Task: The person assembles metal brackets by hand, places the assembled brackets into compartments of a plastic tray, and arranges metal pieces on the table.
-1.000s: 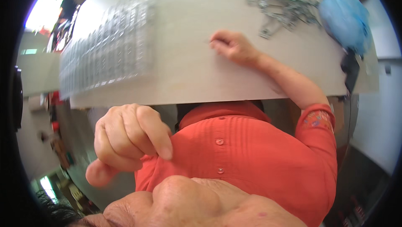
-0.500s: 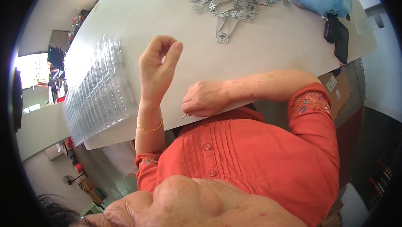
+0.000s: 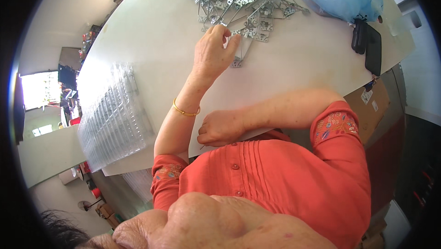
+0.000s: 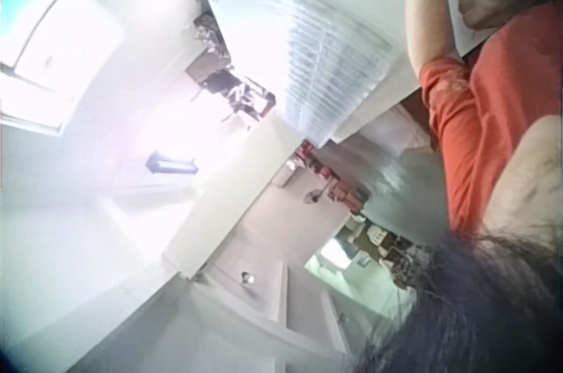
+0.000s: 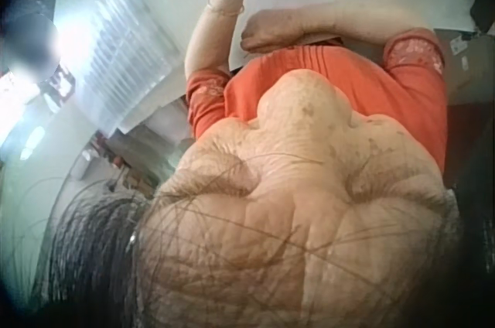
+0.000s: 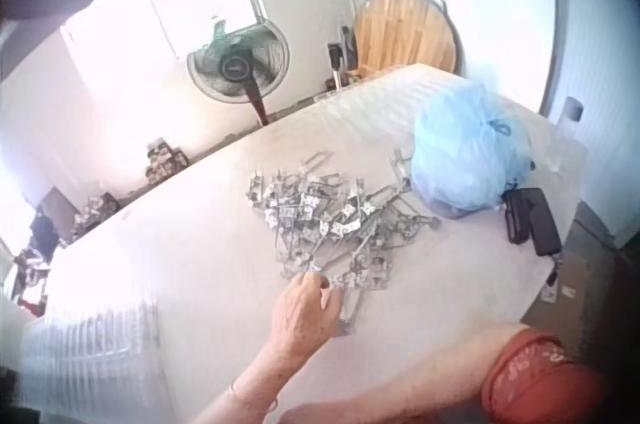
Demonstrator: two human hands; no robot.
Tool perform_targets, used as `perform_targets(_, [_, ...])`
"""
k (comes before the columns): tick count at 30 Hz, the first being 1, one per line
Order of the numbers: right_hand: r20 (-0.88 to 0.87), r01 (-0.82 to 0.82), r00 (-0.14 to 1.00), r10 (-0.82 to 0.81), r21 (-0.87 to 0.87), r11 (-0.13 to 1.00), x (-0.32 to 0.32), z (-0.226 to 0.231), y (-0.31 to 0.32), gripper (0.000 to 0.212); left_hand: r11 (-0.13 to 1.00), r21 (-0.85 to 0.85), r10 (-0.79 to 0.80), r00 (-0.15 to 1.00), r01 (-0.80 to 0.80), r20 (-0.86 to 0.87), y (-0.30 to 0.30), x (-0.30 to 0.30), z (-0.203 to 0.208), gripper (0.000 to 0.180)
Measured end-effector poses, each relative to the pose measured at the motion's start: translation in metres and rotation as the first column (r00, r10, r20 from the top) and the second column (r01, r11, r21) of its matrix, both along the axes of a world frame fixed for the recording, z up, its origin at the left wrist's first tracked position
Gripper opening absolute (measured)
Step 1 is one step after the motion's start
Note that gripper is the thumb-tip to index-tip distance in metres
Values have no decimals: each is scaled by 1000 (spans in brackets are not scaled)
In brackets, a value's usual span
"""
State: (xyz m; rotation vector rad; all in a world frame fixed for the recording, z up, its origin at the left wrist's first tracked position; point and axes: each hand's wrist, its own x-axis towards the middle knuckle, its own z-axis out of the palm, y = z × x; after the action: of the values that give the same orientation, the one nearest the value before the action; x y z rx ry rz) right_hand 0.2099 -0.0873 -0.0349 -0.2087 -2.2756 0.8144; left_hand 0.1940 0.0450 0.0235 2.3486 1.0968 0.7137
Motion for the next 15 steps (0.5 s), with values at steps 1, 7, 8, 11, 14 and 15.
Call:
perform_targets(1, [8,-5,1000,5,-9,1000,0,-1,0,16,1000,8,19,998,-18,-62,0,4,0,29])
perform_targets(7, [9,8,1000,-8,-10,1000,-1,0,-1,14,998,43,54,988,-49,-145,5,14,-11,32])
perform_targets(8, [9,7,1000,-6,-10,1000,0,-1,0,14,998,39,63,984,-57,-164,5,14,-13,32])
perform_targets(11, [12,0,1000,1,-15,1000,0,0,1,14,997,36,73,989,-69,-128,6,16,-15,29])
perform_targets(14, [55,6,998,-6,-12,1000,0,0,2,10,998,-9,55,987,-57,-150,7,16,-12,26])
perform_targets(15, [56,4,998,-3,-13,1000,0,0,2,11,998,-7,57,987,-59,-150,8,16,-12,26])
